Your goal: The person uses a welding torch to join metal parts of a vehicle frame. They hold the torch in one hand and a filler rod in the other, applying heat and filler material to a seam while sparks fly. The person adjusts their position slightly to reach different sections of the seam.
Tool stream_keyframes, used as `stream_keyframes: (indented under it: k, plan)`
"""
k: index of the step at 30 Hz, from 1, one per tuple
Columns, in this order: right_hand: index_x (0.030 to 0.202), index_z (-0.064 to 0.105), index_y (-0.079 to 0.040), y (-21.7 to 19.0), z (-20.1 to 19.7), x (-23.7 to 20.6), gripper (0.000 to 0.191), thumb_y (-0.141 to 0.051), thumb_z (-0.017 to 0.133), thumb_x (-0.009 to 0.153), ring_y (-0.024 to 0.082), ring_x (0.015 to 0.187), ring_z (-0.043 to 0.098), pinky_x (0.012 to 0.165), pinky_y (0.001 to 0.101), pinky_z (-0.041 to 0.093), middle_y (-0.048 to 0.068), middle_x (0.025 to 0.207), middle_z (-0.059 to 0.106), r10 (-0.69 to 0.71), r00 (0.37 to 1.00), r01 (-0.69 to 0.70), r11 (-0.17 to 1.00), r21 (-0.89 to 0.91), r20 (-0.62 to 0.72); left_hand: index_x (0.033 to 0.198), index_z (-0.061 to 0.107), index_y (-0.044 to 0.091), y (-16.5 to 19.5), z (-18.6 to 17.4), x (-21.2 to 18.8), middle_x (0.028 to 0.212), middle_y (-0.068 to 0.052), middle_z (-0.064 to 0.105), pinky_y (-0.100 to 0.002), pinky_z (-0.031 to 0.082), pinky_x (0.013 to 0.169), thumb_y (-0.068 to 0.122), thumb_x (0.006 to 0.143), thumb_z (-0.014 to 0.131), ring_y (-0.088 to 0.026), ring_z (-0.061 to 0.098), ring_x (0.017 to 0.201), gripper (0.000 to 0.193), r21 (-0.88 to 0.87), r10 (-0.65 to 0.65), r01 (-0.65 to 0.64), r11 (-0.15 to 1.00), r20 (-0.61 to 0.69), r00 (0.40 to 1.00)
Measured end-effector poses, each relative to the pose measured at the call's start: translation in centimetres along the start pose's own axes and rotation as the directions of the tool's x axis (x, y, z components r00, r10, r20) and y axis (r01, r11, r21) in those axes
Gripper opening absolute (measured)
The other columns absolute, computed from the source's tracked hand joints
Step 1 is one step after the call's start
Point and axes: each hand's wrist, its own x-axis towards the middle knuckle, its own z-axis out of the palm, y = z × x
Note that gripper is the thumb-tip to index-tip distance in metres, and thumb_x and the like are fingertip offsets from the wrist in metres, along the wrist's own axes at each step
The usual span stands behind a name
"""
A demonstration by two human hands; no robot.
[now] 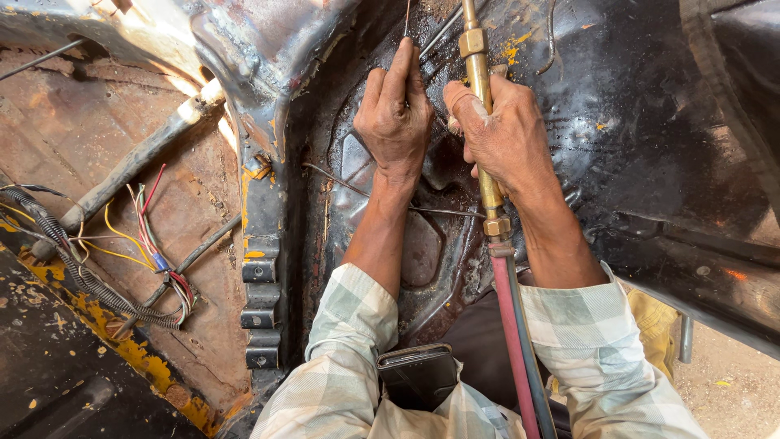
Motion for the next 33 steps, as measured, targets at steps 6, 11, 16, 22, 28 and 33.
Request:
stream_keyframes:
  k: [6, 11, 16, 22, 28, 33]
  plan:
    - [0.083, 0.064, -0.003, 0.13, -0.06, -0.05, 0.035, -0.036, 0.065, 0.095, 0.008, 0.046, 0.059, 0.036, 0.0263, 0.049, 0.000, 0.063, 0.060, -0.018, 1.000, 0.018, 1.000, 0.012, 0.008, 0.126, 0.070, 0.018, 0.01, 0.19, -0.01, 0.075, -0.001, 0.049, -0.031, 0.046, 0.052, 0.013, 0.098, 0.079, -0.013, 0.049, 0.060, 0.030, -0.024, -0.006, 0.006, 1.000, -0.007, 1.000]
    - [0.083, 0.064, -0.003, 0.08, -0.21, -0.09, 0.037, -0.038, 0.066, 0.095, 0.008, 0.046, 0.059, 0.037, 0.0263, 0.050, 0.001, 0.063, 0.059, 0.000, 1.000, 0.000, 1.000, 0.001, 0.004, 0.128, 0.069, 0.019, -0.04, 0.30, -0.08, 0.076, -0.002, 0.048, -0.031, 0.046, 0.052, 0.013, 0.099, 0.079, -0.013, 0.048, 0.060, 0.031, -0.029, -0.005, 0.005, 1.000, 0.008, 1.000]
    - [0.084, 0.065, -0.003, 0.07, -0.09, -0.22, 0.036, -0.038, 0.064, 0.095, 0.008, 0.046, 0.058, 0.036, 0.0264, 0.049, 0.000, 0.066, 0.061, 0.007, 1.000, -0.007, 1.000, 0.029, 0.005, 0.130, 0.068, 0.020, -0.19, 0.29, -0.20, 0.077, -0.003, 0.047, -0.032, 0.046, 0.054, 0.013, 0.099, 0.078, -0.015, 0.048, 0.062, 0.033, -0.010, 0.005, -0.005, 1.000, 0.011, 1.000]
    - [0.084, 0.065, -0.003, 0.15, 0.06, -0.11, 0.036, -0.038, 0.065, 0.094, 0.008, 0.046, 0.058, 0.036, 0.0264, 0.048, 0.000, 0.065, 0.061, 0.001, 1.000, -0.001, 1.000, 0.030, 0.004, 0.131, 0.067, 0.020, -0.39, 0.19, -0.19, 0.077, -0.002, 0.048, -0.031, 0.047, 0.054, 0.013, 0.099, 0.078, -0.014, 0.049, 0.063, 0.034, -0.037, 0.000, 0.000, 0.999, 0.019, 1.000]
    - [0.081, 0.063, -0.003, 0.43, 0.02, -0.05, 0.037, -0.037, 0.066, 0.095, 0.008, 0.046, 0.057, 0.036, 0.0262, 0.048, 0.000, 0.064, 0.059, -0.008, 1.000, 0.007, 0.999, 0.050, 0.017, 0.131, 0.068, 0.021, -0.41, 0.09, -0.23, 0.077, -0.002, 0.047, -0.031, 0.048, 0.055, 0.011, 0.098, 0.078, -0.014, 0.049, 0.063, 0.036, -0.033, -0.010, 0.012, 0.999, 0.047, 0.999]
    - [0.081, 0.063, -0.004, 0.47, -0.01, -0.05, 0.036, -0.037, 0.066, 0.095, 0.008, 0.046, 0.058, 0.036, 0.0259, 0.048, 0.000, 0.064, 0.060, 0.002, 1.000, -0.003, 0.999, 0.045, 0.014, 0.131, 0.067, 0.021, -0.51, 0.12, -0.06, 0.079, -0.003, 0.047, -0.032, 0.048, 0.057, 0.010, 0.099, 0.077, -0.014, 0.049, 0.060, 0.036, -0.027, -0.004, 0.005, 1.000, 0.047, 0.999]
